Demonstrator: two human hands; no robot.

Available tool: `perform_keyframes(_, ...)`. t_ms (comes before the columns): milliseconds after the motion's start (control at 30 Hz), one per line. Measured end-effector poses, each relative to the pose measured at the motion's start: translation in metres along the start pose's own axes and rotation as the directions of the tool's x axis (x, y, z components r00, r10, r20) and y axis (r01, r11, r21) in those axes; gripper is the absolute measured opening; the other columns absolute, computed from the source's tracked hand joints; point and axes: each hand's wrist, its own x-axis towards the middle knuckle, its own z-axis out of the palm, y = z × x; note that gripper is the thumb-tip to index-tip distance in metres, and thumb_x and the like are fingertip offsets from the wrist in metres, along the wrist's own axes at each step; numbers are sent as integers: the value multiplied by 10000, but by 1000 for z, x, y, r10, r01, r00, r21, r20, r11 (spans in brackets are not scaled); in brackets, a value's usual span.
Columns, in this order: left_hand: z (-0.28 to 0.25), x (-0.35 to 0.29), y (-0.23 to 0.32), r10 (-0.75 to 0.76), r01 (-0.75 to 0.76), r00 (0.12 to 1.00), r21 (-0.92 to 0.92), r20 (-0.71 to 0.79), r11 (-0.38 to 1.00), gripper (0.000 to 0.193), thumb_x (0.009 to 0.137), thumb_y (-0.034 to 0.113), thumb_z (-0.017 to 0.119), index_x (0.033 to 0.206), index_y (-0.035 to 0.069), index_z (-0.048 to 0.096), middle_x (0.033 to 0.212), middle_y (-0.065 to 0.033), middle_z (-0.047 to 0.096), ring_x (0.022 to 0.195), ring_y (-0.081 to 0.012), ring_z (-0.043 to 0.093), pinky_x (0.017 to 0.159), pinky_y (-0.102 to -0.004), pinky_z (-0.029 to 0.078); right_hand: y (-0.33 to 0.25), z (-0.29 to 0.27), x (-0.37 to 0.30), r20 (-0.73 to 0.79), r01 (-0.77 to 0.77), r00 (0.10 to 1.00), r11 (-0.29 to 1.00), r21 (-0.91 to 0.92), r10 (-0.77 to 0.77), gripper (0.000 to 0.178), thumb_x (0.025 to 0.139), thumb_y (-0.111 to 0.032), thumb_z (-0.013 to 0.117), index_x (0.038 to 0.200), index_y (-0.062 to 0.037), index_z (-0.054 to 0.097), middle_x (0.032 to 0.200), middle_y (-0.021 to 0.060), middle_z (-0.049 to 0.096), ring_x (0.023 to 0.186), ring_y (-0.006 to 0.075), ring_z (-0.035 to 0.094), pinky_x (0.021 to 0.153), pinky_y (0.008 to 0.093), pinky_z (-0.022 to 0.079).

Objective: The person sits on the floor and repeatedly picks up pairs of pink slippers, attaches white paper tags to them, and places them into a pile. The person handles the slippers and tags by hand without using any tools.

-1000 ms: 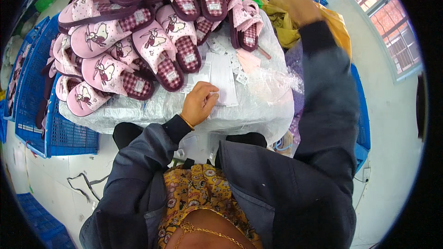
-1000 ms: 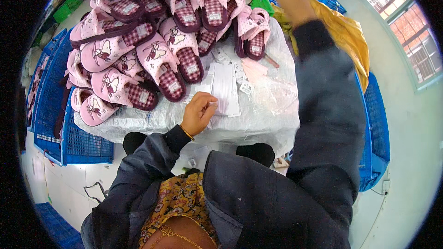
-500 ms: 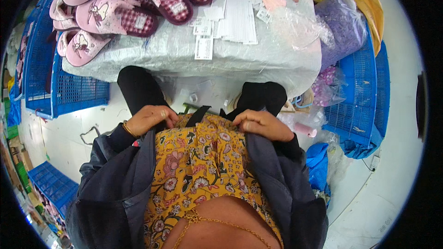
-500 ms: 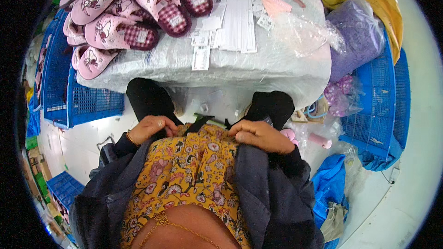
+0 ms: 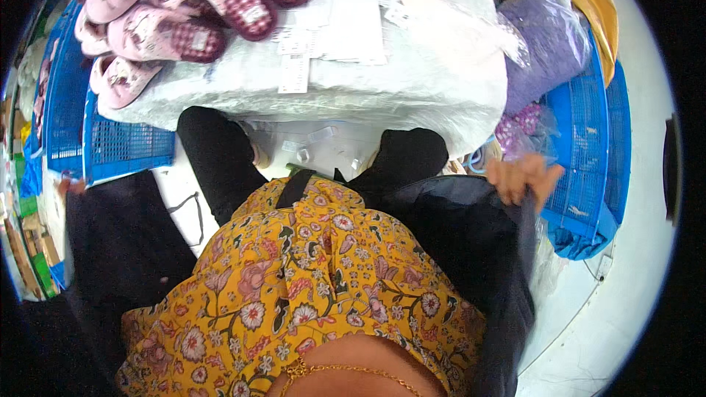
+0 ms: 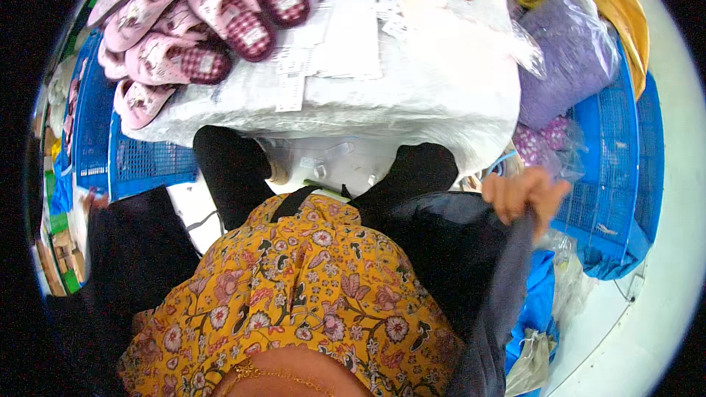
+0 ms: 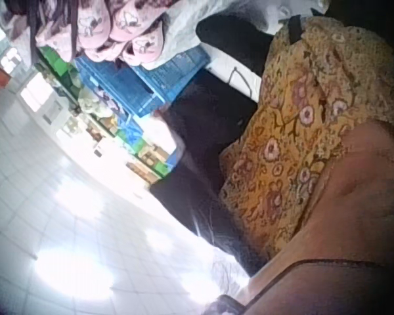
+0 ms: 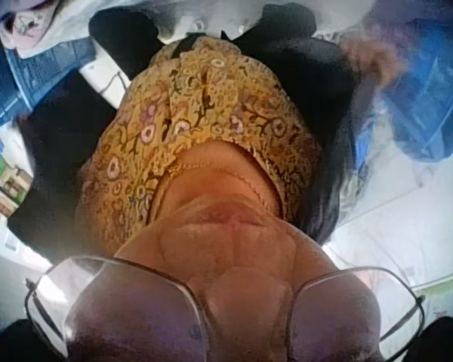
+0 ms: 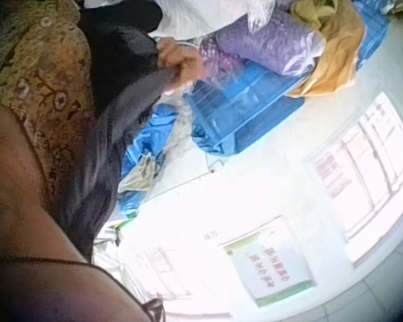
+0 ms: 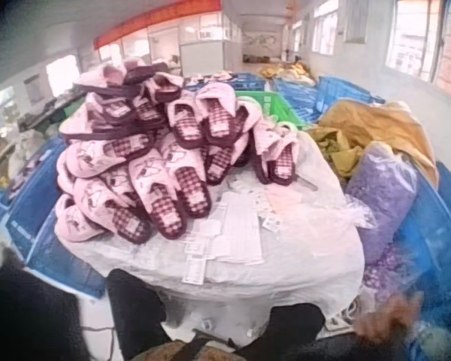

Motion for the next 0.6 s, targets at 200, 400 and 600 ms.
perform_keyframes(200,5,-30,-91,-302,300,953,104,4,948,143,920,236,593,881,106,547,704,-36,531,593,-131,501,518,-270,423,-46,61,-39,-144,183,936,792,-583,-322,725,952,-707,249,725,-94,561,548,-17,487,514,163,453,632,383,405)
perform_keyframes(400,6,-53,-105,-406,401,913,114,34,909,158,937,257,583,895,106,557,725,-35,554,622,-140,530,538,-273,442,15,17,-141,-507,-64,733,696,-715,-454,729,944,-707,307,758,-73,612,560,50,532,542,228,484,597,398,408)
perform_keyframes(600,6,-63,-112,-472,469,878,54,81,882,177,953,278,573,910,107,568,746,-34,577,651,-150,558,559,-276,460,-39,-91,-296,-700,5,84,703,-711,-709,589,930,-648,473,806,-84,590,651,40,537,481,196,439,579,382,461)
